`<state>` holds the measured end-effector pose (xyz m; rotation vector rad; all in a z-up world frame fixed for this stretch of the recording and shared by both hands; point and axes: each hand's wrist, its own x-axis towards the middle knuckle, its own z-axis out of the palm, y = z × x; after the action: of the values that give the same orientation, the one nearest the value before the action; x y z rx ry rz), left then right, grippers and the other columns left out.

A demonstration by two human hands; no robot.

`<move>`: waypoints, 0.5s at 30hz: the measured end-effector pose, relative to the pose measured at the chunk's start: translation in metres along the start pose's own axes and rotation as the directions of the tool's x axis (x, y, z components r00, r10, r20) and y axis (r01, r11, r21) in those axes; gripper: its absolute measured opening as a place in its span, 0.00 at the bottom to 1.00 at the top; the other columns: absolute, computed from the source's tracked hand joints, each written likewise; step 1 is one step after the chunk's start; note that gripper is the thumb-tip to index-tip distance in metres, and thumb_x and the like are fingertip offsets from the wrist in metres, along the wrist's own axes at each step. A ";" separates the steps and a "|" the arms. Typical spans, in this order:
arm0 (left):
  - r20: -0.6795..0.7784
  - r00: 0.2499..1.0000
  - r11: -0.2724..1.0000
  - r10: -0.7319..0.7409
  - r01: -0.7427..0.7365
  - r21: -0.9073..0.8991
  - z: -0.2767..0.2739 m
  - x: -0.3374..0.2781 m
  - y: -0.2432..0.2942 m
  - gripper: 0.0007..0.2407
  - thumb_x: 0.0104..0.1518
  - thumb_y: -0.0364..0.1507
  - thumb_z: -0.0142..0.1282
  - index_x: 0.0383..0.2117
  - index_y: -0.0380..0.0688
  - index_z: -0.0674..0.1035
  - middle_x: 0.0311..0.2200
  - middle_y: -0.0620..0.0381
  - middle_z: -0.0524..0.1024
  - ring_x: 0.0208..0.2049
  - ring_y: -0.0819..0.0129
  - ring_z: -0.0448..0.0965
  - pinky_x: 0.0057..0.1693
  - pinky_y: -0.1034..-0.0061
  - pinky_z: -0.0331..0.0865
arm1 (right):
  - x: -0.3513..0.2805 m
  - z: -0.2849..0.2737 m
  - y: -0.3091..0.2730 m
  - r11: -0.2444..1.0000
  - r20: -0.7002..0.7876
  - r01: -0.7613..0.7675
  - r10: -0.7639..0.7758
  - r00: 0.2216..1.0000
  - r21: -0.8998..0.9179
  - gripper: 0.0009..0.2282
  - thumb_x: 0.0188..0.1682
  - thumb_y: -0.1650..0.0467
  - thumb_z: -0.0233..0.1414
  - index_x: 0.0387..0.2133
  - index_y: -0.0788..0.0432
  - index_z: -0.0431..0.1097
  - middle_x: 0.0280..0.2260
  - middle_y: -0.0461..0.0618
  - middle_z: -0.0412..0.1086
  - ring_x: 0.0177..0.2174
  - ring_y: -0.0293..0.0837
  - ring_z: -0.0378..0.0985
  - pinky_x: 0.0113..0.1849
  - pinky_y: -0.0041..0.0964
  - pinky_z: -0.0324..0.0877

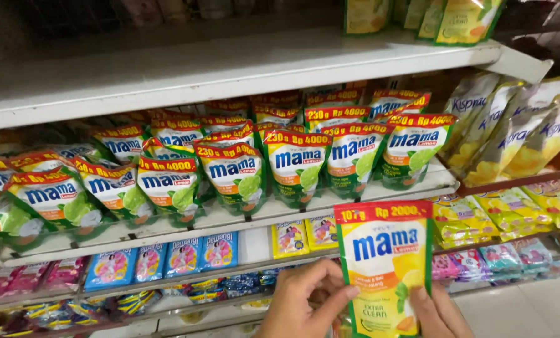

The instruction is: Scanning detergent pouches, cleaning them with a cloth, and placing them on the grocery store shelves.

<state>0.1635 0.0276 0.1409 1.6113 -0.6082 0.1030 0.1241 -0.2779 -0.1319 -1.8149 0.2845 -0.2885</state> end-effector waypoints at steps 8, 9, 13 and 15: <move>0.064 0.996 0.998 0.055 -0.057 0.032 -0.041 0.144 0.070 0.07 0.62 0.28 0.58 0.31 0.37 0.77 0.24 0.63 0.78 0.24 0.83 0.78 0.29 0.82 0.77 | 0.136 0.024 -0.338 0.809 0.057 0.438 -0.496 0.866 0.392 0.13 0.67 0.66 0.44 0.38 0.67 0.66 0.29 0.40 0.67 0.27 0.28 0.66 0.26 0.27 0.65; 0.068 0.996 0.997 0.062 -0.064 0.032 -0.049 0.178 0.063 0.07 0.62 0.28 0.58 0.31 0.37 0.77 0.24 0.63 0.78 0.24 0.83 0.78 0.29 0.82 0.77 | 0.153 0.026 -0.364 0.806 0.050 0.444 -0.501 0.864 0.391 0.13 0.67 0.66 0.44 0.38 0.67 0.66 0.29 0.40 0.67 0.27 0.28 0.66 0.26 0.27 0.65; -0.007 0.969 0.967 0.246 -0.244 0.077 -0.070 0.292 0.070 0.07 0.61 0.29 0.61 0.33 0.36 0.80 0.27 0.56 0.83 0.24 0.76 0.82 0.30 0.75 0.78 | 0.223 0.036 -0.454 0.816 0.033 0.502 -0.532 0.846 0.286 0.12 0.61 0.65 0.47 0.36 0.63 0.71 0.25 0.45 0.71 0.18 0.34 0.70 0.16 0.31 0.64; -0.080 0.989 0.988 0.128 -0.120 0.098 -0.077 0.343 0.076 0.08 0.57 0.30 0.61 0.31 0.36 0.79 0.24 0.55 0.83 0.20 0.73 0.84 0.24 0.72 0.79 | 0.267 0.042 -0.478 0.824 -0.010 0.521 -0.533 0.846 0.223 0.12 0.59 0.64 0.49 0.37 0.61 0.75 0.27 0.44 0.73 0.20 0.32 0.73 0.17 0.29 0.68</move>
<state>0.4442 -0.0103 0.3617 1.6491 -0.6449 0.2949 0.4101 -0.2091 0.3317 -1.6490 -0.2938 -0.6350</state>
